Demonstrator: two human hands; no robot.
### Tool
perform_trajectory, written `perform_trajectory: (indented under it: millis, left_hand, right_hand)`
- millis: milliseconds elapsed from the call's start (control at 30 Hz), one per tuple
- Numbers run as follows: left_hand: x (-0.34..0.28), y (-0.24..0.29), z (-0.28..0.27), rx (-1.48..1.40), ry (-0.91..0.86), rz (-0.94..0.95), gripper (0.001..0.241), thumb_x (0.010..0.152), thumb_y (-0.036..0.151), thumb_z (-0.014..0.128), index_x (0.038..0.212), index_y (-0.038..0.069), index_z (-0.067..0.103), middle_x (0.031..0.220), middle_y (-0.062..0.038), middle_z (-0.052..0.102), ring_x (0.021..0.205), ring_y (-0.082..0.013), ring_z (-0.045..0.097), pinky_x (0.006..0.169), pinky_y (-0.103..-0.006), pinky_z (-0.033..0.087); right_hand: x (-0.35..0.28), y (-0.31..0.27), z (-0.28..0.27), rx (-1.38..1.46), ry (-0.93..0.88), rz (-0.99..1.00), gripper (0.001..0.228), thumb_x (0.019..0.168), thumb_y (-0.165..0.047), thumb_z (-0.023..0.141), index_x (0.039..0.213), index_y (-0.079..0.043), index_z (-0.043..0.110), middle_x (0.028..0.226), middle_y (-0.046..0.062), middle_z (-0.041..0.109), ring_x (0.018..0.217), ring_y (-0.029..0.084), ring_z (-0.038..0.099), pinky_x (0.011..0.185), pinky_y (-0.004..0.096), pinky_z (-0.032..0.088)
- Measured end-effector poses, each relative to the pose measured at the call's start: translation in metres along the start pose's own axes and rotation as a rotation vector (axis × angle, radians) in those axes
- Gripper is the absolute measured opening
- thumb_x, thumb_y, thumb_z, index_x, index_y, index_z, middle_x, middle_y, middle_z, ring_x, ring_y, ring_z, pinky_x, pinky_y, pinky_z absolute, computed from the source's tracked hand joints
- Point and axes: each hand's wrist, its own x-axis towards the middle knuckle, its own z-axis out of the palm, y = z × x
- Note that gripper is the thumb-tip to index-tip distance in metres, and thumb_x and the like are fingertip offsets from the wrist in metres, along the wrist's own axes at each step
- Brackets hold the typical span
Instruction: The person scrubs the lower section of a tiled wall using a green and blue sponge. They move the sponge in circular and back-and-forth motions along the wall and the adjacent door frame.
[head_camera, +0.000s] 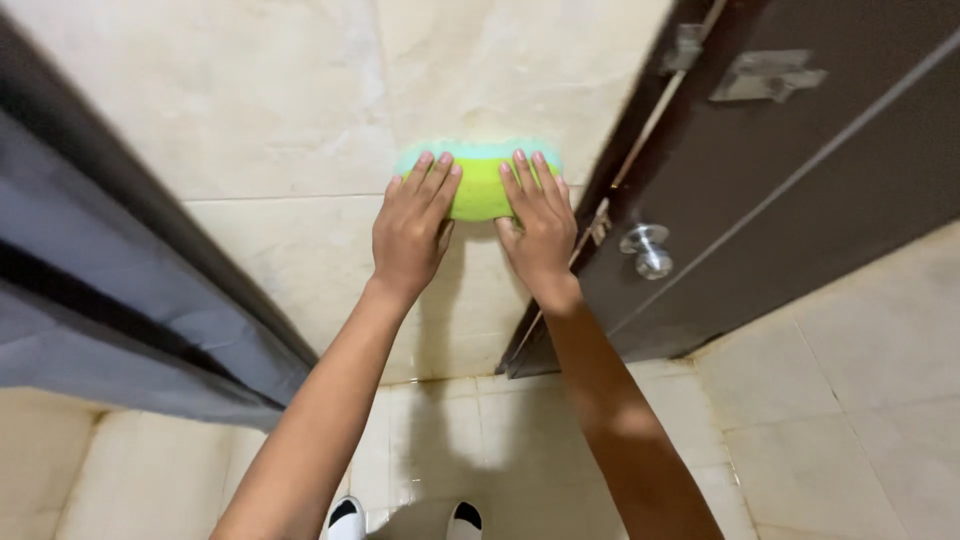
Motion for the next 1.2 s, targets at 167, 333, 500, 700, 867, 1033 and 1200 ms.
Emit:
perform_trajectory:
  millis: [167,333,500,700,867,1033,1200]
  left_hand:
    - [-0.064,-0.059,0.017,0.024,-0.07,-0.01,0.062,0.086,0.004,0.075,0.146,0.013,0.06,0.153,-0.005,0.057,0.145,-0.0247,0.051,0.116,-0.0489,0.043]
    - [-0.092,-0.072,0.002,0.005,-0.154,-0.086,0.064,0.084,0.004,0.077,0.145,0.014,0.06,0.153,-0.005,0.056,0.145,-0.0255,0.051,0.114,-0.0481,0.043]
    - [-0.06,-0.079,-0.061,0.023,0.083,-0.158,0.073,0.078,0.004,0.081,0.146,0.012,0.057,0.154,-0.008,0.054,0.146,-0.0315,0.049,0.116,-0.0542,0.042]
    - [-0.066,-0.137,-0.078,0.037,0.112,-0.112,0.065,0.084,0.006,0.079,0.146,0.013,0.059,0.153,-0.007,0.056,0.145,-0.0273,0.05,0.117,-0.0521,0.042]
    - [-0.119,-0.173,-0.059,0.034,0.052,-0.101,0.057,0.089,0.004,0.074,0.143,0.017,0.062,0.15,-0.002,0.06,0.145,-0.0216,0.052,0.119,-0.0485,0.043]
    - [-0.166,-0.191,-0.052,-0.015,-0.079,-0.153,0.06,0.084,0.007,0.076,0.142,0.014,0.061,0.149,-0.005,0.06,0.143,-0.0249,0.051,0.116,-0.0496,0.043]
    - [-0.153,-0.193,-0.082,-0.009,-0.016,-0.176,0.069,0.081,0.005,0.078,0.147,0.012,0.057,0.153,-0.008,0.055,0.145,-0.0289,0.049,0.117,-0.051,0.043]
  right_hand:
    - [-0.034,-0.021,0.057,0.05,-0.163,-0.038,0.08,0.077,-0.005,0.081,0.152,-0.013,0.054,0.16,0.01,0.048,0.151,0.031,0.04,0.122,0.053,0.033]
    - [-0.049,-0.042,0.082,0.141,-0.282,-0.013,0.075,0.077,-0.006,0.08,0.149,-0.014,0.058,0.159,0.008,0.049,0.153,0.031,0.039,0.122,0.053,0.033]
    - [0.021,-0.082,0.069,0.088,-0.01,-0.252,0.07,0.08,-0.008,0.083,0.146,-0.012,0.06,0.156,0.013,0.051,0.148,0.036,0.042,0.121,0.062,0.029]
    - [0.048,-0.134,0.079,0.189,-0.046,-0.204,0.069,0.078,-0.002,0.078,0.145,-0.009,0.062,0.154,0.013,0.056,0.147,0.036,0.048,0.12,0.056,0.037]
    - [0.003,-0.151,0.13,0.146,-0.125,-0.169,0.066,0.076,-0.005,0.079,0.14,-0.01,0.064,0.148,0.011,0.061,0.142,0.033,0.053,0.114,0.052,0.044]
    - [-0.016,-0.174,0.145,0.132,-0.202,-0.184,0.062,0.076,-0.005,0.079,0.136,-0.011,0.066,0.146,0.01,0.062,0.14,0.031,0.055,0.113,0.05,0.046]
    - [-0.005,-0.194,0.139,0.094,-0.084,-0.194,0.062,0.082,-0.009,0.084,0.141,-0.012,0.065,0.151,0.01,0.058,0.144,0.032,0.052,0.118,0.055,0.042]
